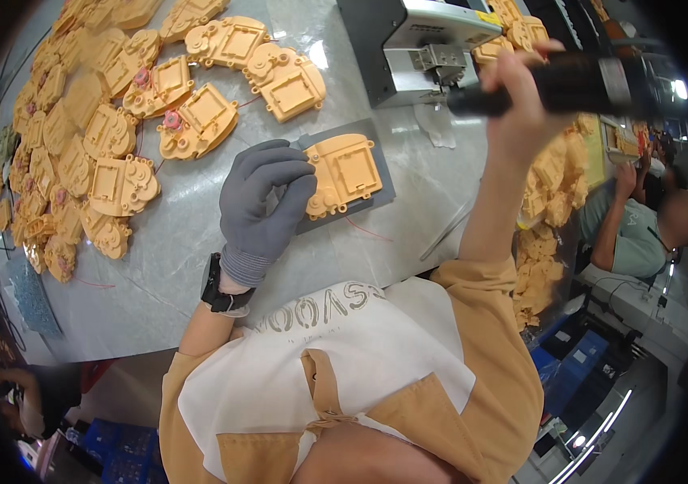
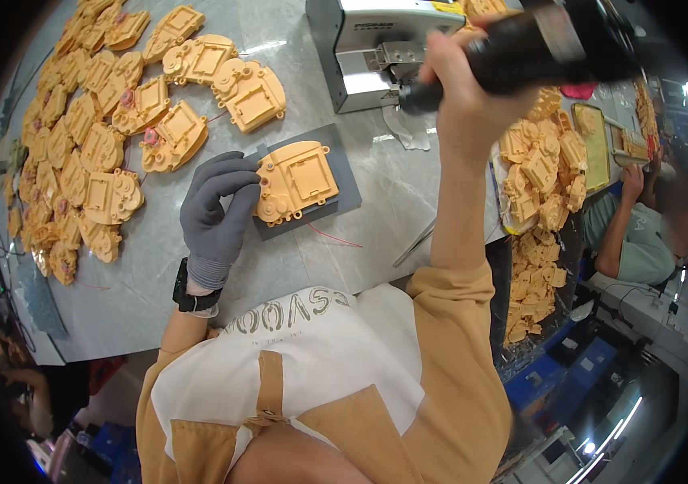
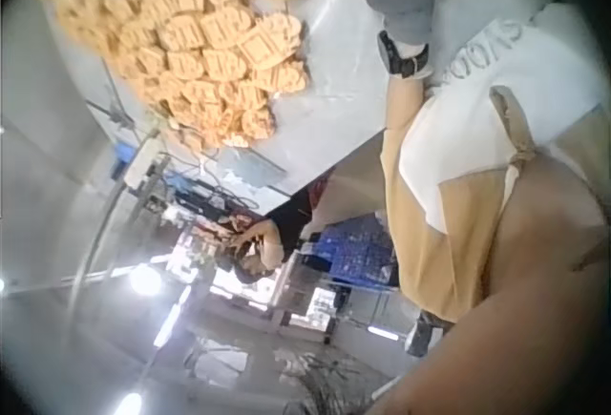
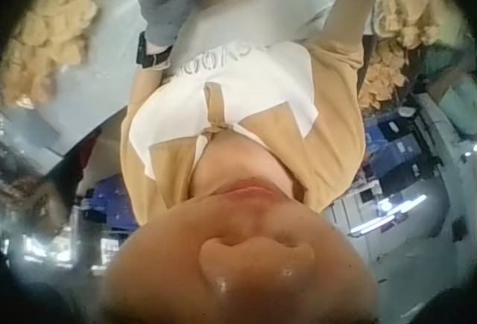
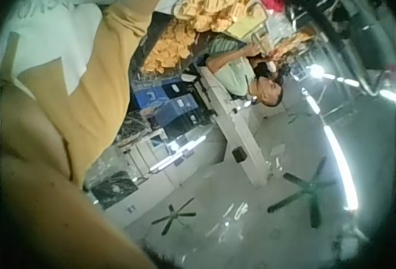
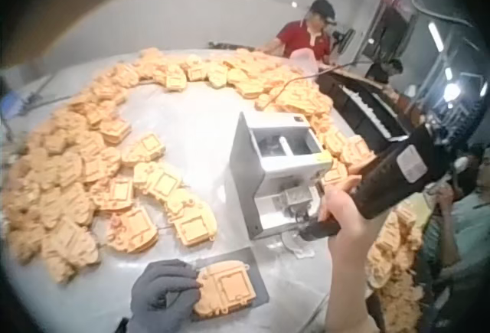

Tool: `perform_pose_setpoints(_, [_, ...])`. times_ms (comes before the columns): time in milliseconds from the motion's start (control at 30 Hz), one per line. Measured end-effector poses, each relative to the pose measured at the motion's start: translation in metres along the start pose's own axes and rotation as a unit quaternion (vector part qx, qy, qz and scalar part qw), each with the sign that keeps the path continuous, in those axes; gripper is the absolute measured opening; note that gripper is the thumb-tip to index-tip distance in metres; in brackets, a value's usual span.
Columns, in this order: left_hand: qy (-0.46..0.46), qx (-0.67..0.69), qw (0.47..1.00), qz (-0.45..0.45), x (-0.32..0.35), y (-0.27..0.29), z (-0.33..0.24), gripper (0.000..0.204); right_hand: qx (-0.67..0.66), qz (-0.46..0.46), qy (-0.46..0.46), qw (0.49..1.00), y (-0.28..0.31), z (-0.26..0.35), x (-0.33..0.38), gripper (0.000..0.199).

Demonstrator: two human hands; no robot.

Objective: The person uses a handheld electric drill to make holes in small yellow plastic parts. They pick up each part, position it on a gray block, drill a hole, and then place the finished part aside on the table.

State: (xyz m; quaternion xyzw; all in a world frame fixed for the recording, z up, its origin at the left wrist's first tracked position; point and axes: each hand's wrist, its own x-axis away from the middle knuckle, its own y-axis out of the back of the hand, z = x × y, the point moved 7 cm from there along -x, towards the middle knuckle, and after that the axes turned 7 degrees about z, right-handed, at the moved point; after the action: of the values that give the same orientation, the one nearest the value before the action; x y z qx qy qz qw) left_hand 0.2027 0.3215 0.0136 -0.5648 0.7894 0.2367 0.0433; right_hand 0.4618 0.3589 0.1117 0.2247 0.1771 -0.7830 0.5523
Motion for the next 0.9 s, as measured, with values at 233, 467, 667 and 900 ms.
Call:
perform_pose_setpoints(233, [-0.139, -0.089, 0.986, 0.028, -0.12, 0.004, -0.062, 0.01, -0.108, 0.031, 0.069, 0.991, 0.001, 0.061, 0.048, 0.043])
perform_pose_setpoints(467, [-0.055, -0.417, 0.905, 0.066, -0.227, -0.011, -0.06, 0.029, -0.184, 0.032, 0.056, 0.981, -0.012, 0.076, 0.044, 0.039])
perform_pose_setpoints(667, [-0.193, -0.1, 0.976, 0.027, -0.149, 0.032, -0.093, 0.012, -0.191, 0.041, 0.029, 0.98, -0.004, 0.066, 0.061, 0.043])
perform_pose_setpoints(900, [-0.061, -0.063, 0.995, 0.054, -0.026, 0.031, -0.003, 0.033, -0.278, 0.174, -0.012, 0.945, -0.061, 0.057, 0.084, 0.046])
